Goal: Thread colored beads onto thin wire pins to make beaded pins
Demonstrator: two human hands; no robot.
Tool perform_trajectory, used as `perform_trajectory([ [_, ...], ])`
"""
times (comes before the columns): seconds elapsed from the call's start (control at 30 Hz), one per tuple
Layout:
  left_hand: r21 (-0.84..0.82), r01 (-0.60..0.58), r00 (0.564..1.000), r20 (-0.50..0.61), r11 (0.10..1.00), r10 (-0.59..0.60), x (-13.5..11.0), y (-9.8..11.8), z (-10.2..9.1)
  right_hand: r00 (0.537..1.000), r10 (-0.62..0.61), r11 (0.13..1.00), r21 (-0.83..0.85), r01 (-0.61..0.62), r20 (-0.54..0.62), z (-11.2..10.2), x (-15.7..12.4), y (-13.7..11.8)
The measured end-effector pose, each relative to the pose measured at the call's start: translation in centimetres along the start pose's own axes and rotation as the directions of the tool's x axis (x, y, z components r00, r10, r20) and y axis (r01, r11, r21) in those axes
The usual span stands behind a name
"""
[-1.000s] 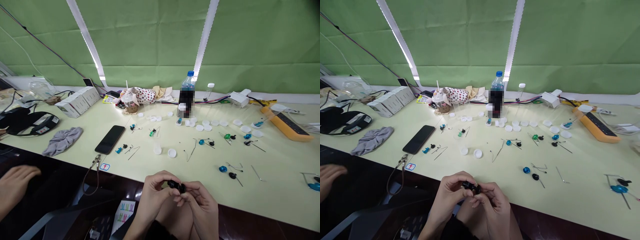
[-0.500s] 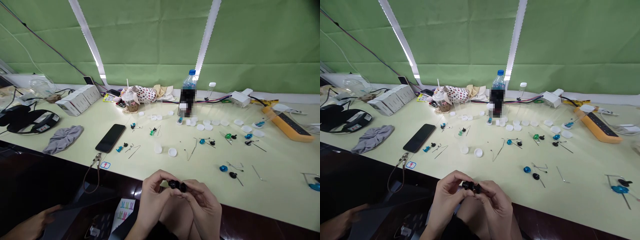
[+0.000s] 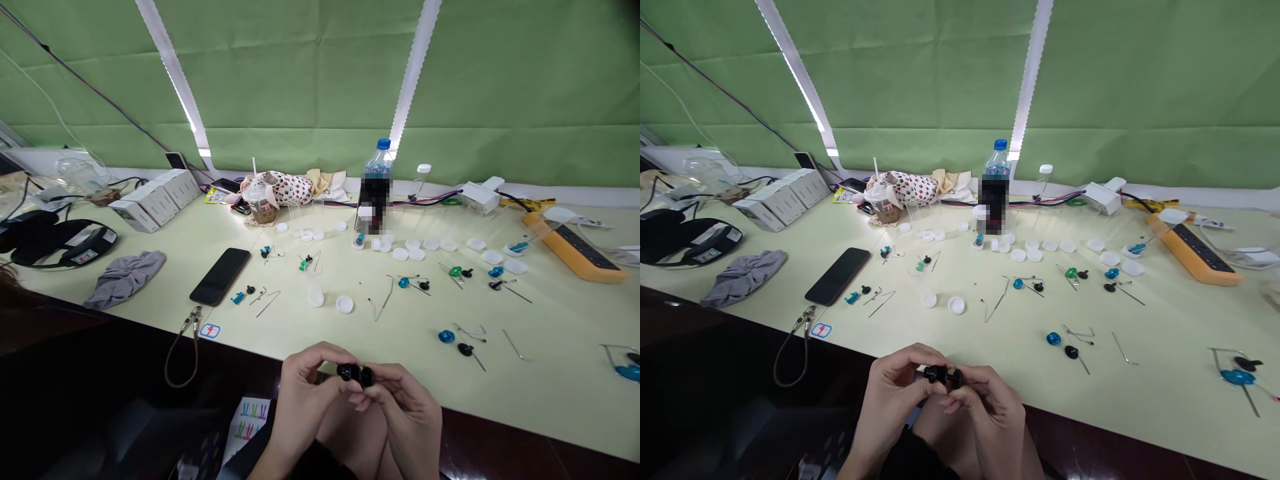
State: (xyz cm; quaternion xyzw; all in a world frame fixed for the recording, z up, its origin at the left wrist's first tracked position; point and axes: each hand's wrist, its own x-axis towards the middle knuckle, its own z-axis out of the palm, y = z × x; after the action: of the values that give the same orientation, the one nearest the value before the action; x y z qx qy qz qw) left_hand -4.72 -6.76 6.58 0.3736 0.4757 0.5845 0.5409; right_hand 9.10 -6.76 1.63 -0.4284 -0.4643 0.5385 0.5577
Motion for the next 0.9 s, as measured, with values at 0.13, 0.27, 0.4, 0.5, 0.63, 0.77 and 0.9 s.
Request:
perform_trajectory([
  [0.13, -0.008, 0.015, 1.0, 0.003, 1.0, -0.015, 0.0, 0.1, 0.1, 0.998, 0.021, 0.999, 0.038, -0.023, 0.054, -0.2, 0.0, 0.1],
  [0.27, -0.035, 0.061, 0.998, 0.022, 0.998, -0.06, -0.1, 0.2, 0.3, 0.995, 0.038, 0.998, 0.053, -0.043, 0.089, -0.2, 0.2, 0.2],
  [0.4, -0.013, 0.088, 0.996, 0.016, 0.996, -0.088, -0.1, 0.4, 0.2, 0.992, 0.074, 0.995, 0.062, -0.08, 0.098, -0.1, 0.3, 0.3],
  [0.5, 0.005, 0.095, 0.995, 0.014, 0.996, -0.095, -0.1, 0.4, 0.1, 0.99, 0.086, 0.993, 0.075, -0.095, 0.112, 0.0, 0.4, 0.2],
  [0.63, 0.019, 0.108, 0.994, 0.027, 0.994, -0.108, 0.0, 0.3, 0.1, 0.985, 0.101, 0.99, 0.088, -0.114, 0.139, 0.0, 0.3, 0.3],
  [0.77, 0.023, 0.106, 0.994, 0.029, 0.994, -0.106, 0.1, 0.1, 0.1, 0.973, 0.135, 0.981, 0.11, -0.157, 0.187, -0.3, 0.3, 0.8],
  [0.9, -0.013, 0.084, 0.996, 0.044, 0.996, -0.084, 0.2, 0.2, 0.2, 0.965, 0.138, 0.976, 0.136, -0.172, 0.224, -0.6, 0.3, 1.2],
])
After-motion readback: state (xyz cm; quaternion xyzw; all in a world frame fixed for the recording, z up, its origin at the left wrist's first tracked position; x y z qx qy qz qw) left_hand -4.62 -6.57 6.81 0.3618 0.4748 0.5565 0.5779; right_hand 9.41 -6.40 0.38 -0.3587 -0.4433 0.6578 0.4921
